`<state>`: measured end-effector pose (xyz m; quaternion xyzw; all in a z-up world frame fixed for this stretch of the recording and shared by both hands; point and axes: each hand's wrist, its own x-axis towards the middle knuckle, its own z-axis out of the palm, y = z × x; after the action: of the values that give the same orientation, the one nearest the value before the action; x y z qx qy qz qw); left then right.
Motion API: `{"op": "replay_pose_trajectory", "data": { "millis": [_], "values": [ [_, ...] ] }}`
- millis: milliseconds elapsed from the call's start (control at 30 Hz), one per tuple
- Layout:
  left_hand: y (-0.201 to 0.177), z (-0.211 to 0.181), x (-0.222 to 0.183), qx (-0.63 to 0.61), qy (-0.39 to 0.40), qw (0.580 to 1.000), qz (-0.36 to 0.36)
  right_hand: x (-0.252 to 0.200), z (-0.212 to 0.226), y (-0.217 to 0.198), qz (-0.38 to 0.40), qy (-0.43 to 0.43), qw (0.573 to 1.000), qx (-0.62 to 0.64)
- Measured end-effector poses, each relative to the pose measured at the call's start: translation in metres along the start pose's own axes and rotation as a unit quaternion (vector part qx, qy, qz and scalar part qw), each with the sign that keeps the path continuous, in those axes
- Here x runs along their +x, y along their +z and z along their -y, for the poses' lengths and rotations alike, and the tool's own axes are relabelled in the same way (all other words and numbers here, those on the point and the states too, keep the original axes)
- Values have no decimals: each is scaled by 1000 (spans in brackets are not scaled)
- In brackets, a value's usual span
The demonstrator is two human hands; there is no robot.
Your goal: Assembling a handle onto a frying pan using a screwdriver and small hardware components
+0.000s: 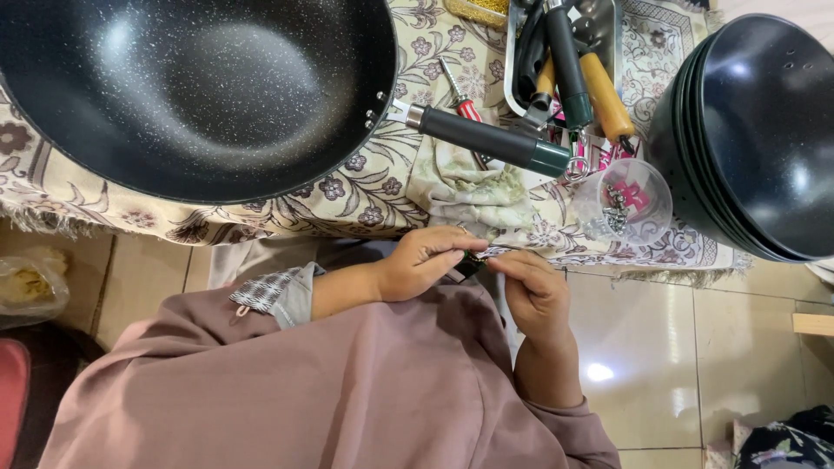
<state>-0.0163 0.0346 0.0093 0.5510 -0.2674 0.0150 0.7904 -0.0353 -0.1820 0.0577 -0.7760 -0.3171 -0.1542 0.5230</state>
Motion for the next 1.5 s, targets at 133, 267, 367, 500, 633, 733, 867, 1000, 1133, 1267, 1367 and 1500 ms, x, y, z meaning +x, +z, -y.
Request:
{"op": "replay_pose_trajectory", "data": {
  "millis": [133,267,367,500,633,733,867,1000,1133,1267,1367,1500],
  "values": [
    [1,-2,4,20,12,1000,-16,1,4,3,-5,-16,1000,-8],
    [6,-14,11,21,43,999,-13,1,9,7,-1,-31,1000,1],
    [14,-14,20,54,66,996,-25,4,14,9,-10,-48,999,6],
    [16,-20,32,69,74,995,-10,0,11,9,-34,-55,998,16],
    [26,-9,43,43,39,998,-20,-3,-2,5,-83,-61,994,31],
    [31,0,51,37,36,999,-4,-6,-10,2,-132,-31,991,20],
    [30,-11,56,128,80,988,23,-4,-20,3,-206,30,977,34],
    [30,-17,64,266,172,948,41,0,-28,5,-213,66,974,29],
    [32,-4,74,369,317,873,38,-5,-44,5,-210,90,972,44],
    [31,-8,93,447,420,788,44,8,-36,4,-229,101,968,21],
    [36,-15,114,472,459,751,46,24,-30,-9,-239,64,969,-25],
    [40,-14,133,475,478,738,48,43,-25,-12,-271,40,960,-65]
  ]
}}
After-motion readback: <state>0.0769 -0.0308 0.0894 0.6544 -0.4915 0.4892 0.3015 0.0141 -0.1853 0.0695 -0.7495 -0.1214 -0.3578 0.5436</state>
